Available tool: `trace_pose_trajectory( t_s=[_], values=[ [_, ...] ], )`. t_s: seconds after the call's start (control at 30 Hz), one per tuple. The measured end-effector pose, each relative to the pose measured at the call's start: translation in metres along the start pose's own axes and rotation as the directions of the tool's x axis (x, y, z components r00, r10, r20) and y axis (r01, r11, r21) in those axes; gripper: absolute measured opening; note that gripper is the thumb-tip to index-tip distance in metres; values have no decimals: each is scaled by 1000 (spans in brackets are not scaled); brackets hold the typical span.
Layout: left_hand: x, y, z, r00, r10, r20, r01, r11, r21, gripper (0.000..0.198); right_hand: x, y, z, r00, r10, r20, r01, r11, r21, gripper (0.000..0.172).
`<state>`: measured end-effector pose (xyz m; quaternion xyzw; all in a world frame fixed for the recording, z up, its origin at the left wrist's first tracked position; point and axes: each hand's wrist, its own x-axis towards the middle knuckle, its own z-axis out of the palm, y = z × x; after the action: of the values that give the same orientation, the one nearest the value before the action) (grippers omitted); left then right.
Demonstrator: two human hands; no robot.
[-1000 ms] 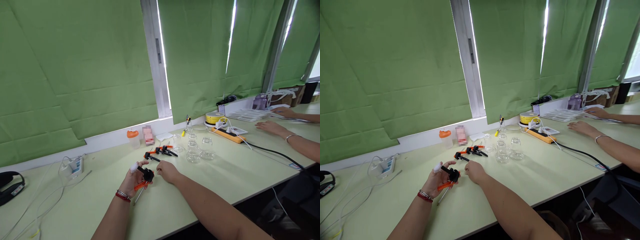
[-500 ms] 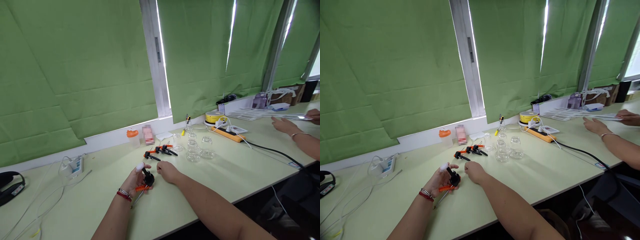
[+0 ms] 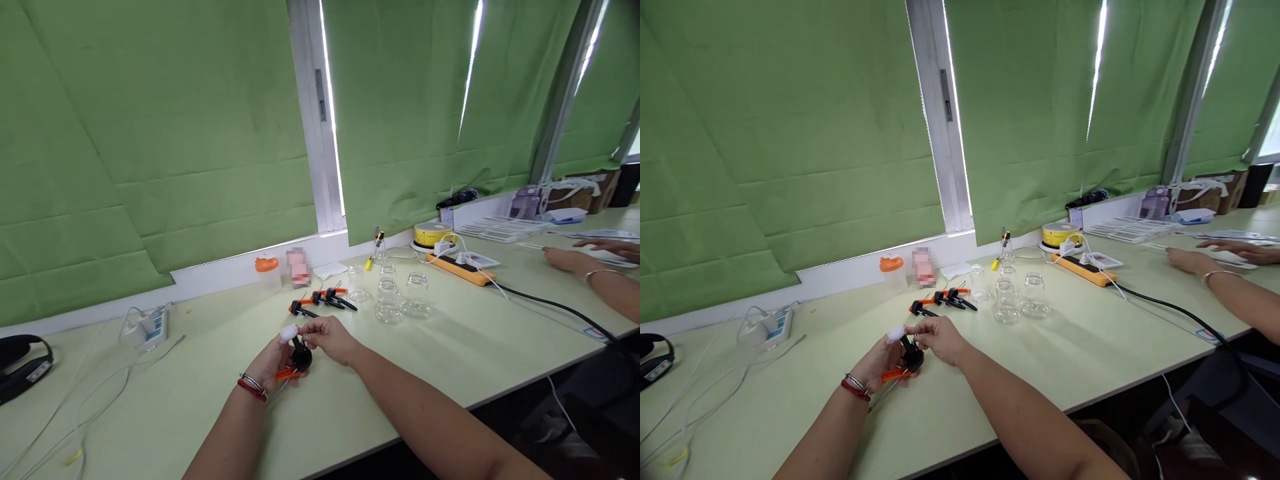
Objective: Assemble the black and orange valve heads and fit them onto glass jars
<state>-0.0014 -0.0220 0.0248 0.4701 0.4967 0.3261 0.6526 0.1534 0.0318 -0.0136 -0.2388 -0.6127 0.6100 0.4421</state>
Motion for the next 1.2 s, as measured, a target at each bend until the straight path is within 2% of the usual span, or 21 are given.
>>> trace_pose_trajectory(
  t_s=[0.17, 0.37, 0.83, 1.2],
  values=[
    [-1, 0, 4, 999, 1, -48, 0, 1000, 29, 55, 0, 1, -1, 998, -39, 52, 39, 999, 18, 19],
    [-3, -1, 5, 999, 32, -39, -30, 998, 52, 53, -2, 1, -4, 990, -98, 101, 107, 990, -86, 11],
    [-3, -3, 3, 995, 92, 45, -95, 994, 56, 47, -5, -5, -6, 986, 6, 165, -6, 1000, 0, 20],
    [-7, 0, 7, 993, 104, 49, -108, 990, 87, 47, -7, -4, -6, 985, 49, 163, -56, 998, 37, 22]
  ],
)
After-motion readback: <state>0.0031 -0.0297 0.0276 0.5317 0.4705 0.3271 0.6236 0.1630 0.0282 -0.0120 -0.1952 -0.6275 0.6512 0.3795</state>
